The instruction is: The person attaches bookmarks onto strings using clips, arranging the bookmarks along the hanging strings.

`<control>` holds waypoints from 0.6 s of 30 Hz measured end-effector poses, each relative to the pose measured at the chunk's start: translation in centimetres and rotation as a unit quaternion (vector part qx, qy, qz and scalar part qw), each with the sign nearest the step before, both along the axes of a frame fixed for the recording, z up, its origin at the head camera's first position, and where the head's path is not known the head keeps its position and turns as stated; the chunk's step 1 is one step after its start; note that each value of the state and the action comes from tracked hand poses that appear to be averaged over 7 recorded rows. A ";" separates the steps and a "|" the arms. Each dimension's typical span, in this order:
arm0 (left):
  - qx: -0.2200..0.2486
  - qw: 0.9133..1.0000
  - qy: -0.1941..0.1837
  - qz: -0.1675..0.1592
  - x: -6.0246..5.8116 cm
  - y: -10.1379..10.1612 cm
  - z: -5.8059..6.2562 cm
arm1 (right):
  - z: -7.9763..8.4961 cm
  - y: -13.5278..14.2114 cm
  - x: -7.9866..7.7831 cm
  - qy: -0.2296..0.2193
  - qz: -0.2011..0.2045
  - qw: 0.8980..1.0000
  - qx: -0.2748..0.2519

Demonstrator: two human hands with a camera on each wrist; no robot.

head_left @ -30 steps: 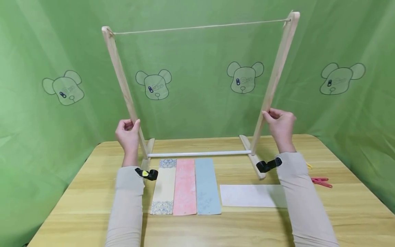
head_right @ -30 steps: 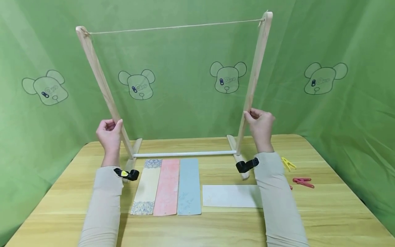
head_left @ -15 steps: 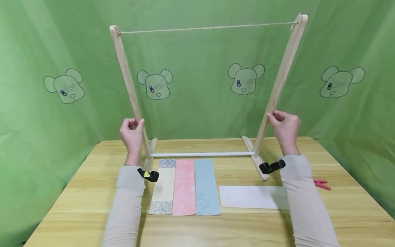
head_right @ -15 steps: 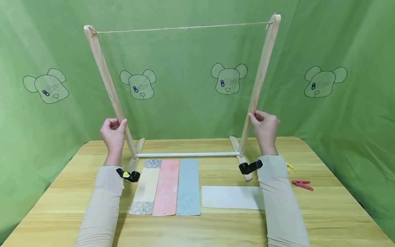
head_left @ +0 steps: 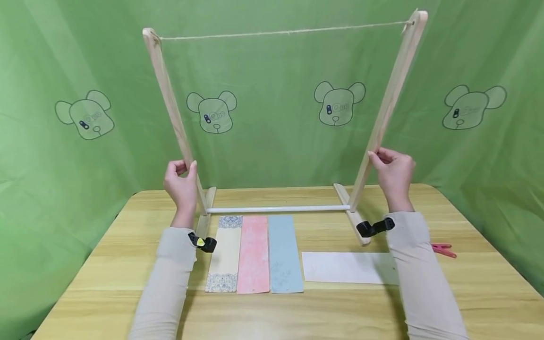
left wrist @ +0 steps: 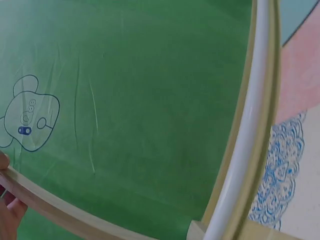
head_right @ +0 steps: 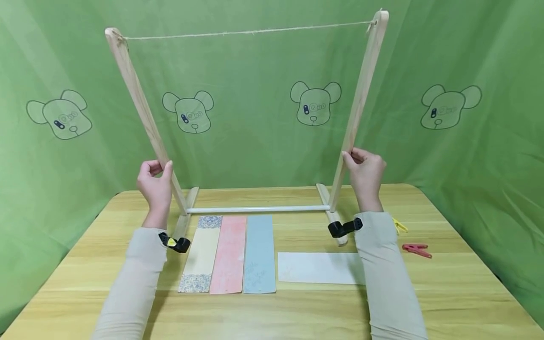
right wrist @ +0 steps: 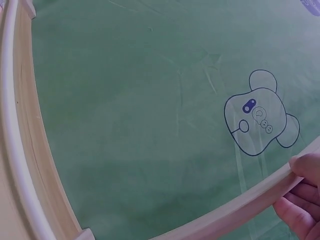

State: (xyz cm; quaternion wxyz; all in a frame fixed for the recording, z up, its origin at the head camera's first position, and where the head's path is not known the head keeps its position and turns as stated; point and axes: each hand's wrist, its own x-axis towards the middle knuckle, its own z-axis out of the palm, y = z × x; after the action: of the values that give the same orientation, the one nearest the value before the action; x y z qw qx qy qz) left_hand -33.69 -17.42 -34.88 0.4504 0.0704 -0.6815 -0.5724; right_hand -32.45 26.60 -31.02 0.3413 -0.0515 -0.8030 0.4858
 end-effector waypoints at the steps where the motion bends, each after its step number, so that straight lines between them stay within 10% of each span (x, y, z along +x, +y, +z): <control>1: 0.005 1.000 -0.003 -0.003 0.0 0.0 0.0 | 0.0 0.0 0.0 0.003 -0.001 1.000 0.003; 18: 0.007 0.994 -0.063 -0.089 1.7 -1.6 -0.1 | 0.1 2.3 2.0 -0.006 0.064 0.997 0.035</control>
State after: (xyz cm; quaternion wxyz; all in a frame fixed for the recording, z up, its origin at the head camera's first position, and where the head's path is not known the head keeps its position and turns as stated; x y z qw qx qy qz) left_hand -32.01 -19.01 -35.02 0.3531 0.0483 -0.7083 -0.6093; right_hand -30.43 28.87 -30.91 0.3063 0.0090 -0.8230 0.4783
